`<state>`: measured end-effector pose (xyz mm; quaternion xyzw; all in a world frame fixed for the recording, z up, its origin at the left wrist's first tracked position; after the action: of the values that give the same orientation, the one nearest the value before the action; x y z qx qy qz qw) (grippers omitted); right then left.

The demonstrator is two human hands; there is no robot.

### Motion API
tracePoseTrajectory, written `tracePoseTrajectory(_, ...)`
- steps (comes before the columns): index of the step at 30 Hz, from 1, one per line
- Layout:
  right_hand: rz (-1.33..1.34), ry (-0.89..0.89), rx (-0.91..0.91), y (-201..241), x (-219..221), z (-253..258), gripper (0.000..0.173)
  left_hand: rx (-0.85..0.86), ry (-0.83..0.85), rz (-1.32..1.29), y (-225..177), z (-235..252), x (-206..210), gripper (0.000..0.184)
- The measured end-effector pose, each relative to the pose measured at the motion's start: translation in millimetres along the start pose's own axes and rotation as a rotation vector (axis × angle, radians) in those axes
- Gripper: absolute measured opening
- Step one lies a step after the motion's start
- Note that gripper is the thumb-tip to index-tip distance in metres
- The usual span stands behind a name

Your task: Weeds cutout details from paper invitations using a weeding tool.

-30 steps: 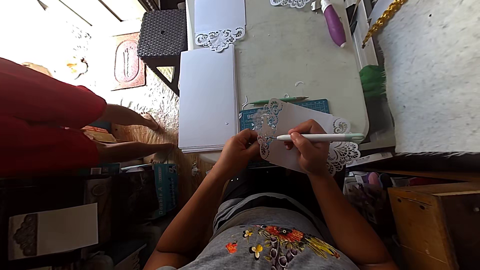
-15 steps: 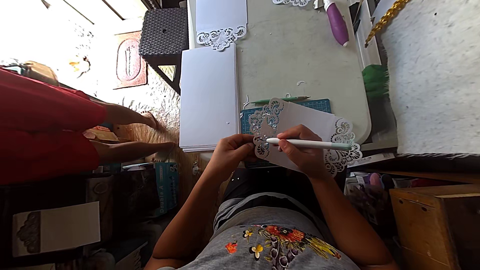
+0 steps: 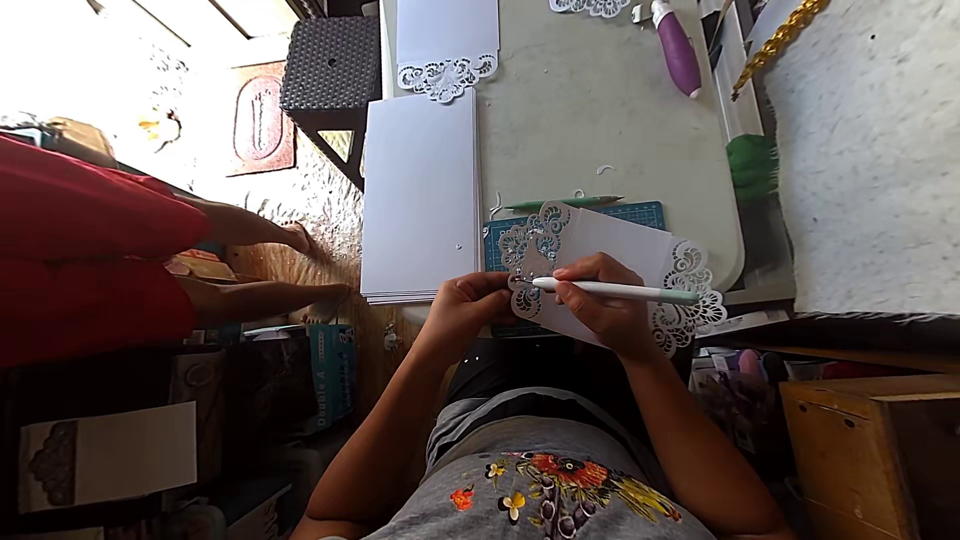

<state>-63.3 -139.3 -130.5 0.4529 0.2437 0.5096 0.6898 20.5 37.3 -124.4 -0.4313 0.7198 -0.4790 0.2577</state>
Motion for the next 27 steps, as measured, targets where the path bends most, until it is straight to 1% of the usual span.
tracePoseTrajectory(5,-0.064,0.018,-0.024,0.2,3.6,0.4,0.010,0.005,-0.012,0.004,1.5,0.7,0.1,0.022)
tracePoseTrajectory(12,-0.061,0.037,-0.014,-0.9,3.5,1.5,0.010,0.009,-0.016,0.027,0.3,0.3,0.6,0.023)
tracePoseTrajectory(16,-0.028,-0.010,0.023,-0.1,1.2,1.0,0.011,0.010,-0.001,0.003,1.3,0.5,-0.5,0.024)
tracePoseTrajectory(19,-0.050,-0.005,0.001,-0.8,2.4,0.9,0.011,0.023,0.028,-0.016,1.6,-0.6,-0.6,0.026)
tracePoseTrajectory(21,-0.066,0.010,-0.012,-0.7,3.7,1.2,0.010,0.056,0.014,0.044,0.1,-2.5,1.3,0.025)
tracePoseTrajectory(23,-0.077,0.020,-0.021,-0.2,4.4,1.1,0.010,0.102,-0.025,0.132,-0.1,-4.2,3.9,0.032)
tracePoseTrajectory(27,-0.058,0.018,-0.014,0.3,3.0,0.9,0.010,0.143,-0.052,0.148,1.7,-4.6,5.2,0.034)
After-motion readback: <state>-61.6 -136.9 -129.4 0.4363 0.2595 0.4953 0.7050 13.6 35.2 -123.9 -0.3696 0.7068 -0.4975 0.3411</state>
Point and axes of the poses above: each hand's wrist, its own z-axis towards the middle knuckle, its own x-axis out of the palm, y = z × x, the point moved 4 cm from there along z, towards the middle knuckle, and after that the axes turned 7 degrees about -y, right-handed, at the moved point
